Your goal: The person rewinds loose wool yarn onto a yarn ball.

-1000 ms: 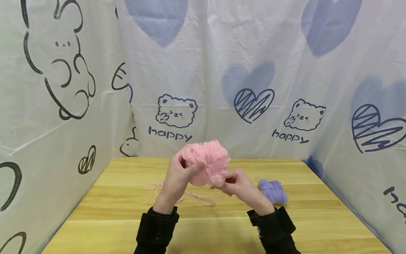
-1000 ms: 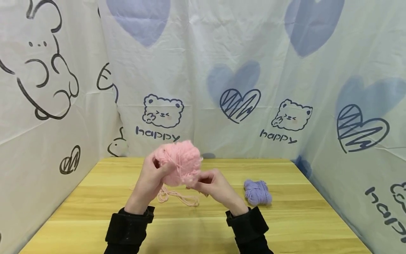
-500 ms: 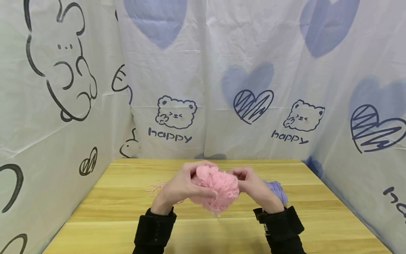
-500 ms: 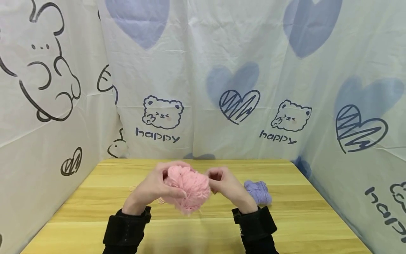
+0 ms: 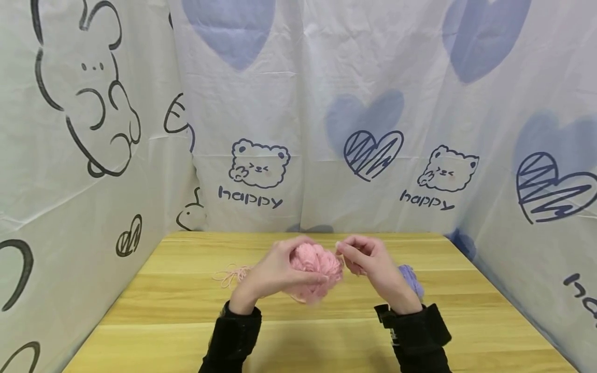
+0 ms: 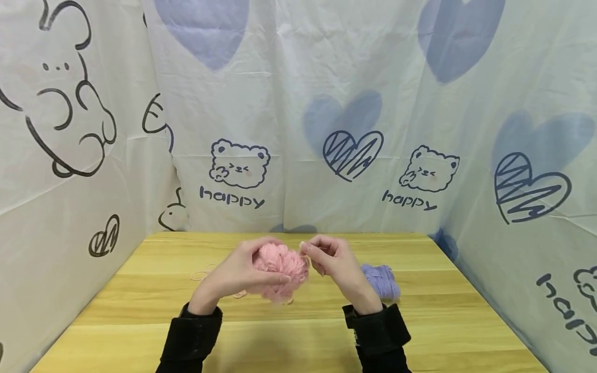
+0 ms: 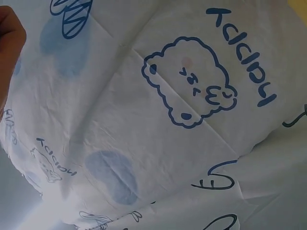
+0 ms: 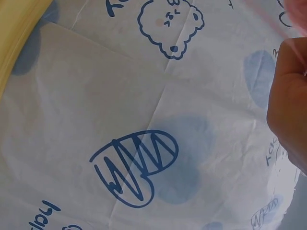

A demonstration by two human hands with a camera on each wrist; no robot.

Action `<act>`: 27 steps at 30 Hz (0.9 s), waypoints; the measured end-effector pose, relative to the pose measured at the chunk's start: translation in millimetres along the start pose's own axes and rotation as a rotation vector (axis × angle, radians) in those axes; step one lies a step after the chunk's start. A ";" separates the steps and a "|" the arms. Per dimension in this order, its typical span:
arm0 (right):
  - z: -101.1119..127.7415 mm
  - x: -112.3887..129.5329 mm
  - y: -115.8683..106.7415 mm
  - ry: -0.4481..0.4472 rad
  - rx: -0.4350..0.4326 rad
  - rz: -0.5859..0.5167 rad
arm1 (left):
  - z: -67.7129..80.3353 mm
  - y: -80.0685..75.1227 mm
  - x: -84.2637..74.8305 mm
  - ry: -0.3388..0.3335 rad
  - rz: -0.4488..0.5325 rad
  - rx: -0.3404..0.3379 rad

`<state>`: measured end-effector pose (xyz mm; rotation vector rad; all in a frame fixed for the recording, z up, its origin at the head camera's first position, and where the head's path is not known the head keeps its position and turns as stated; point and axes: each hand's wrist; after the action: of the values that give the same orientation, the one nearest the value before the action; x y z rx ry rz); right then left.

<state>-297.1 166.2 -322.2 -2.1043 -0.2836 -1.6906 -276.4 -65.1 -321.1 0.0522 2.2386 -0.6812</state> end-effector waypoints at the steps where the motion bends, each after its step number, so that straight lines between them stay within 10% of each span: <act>1: 0.5 0.7 0.3 -0.010 0.001 0.004 | -0.5 0.5 0.6 -0.010 -0.010 -0.018; 18: 4.1 5.1 12.3 -0.028 0.088 0.079 | -7.6 5.1 1.6 -0.049 -0.063 -0.446; 27: -2.3 -2.1 19.8 -0.009 0.180 0.112 | -9.1 6.5 -2.9 -0.018 0.064 -0.603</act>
<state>-291.4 147.7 -327.8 -1.9591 -0.3030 -1.5323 -279.0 -54.6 -317.0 -0.1796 2.3234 0.0452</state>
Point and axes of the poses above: each hand's wrist, its own z-axis away from the middle knuckle, its own y-axis out of the palm, x = y × z, and after that the axes turned 14 degrees about y, right-handed
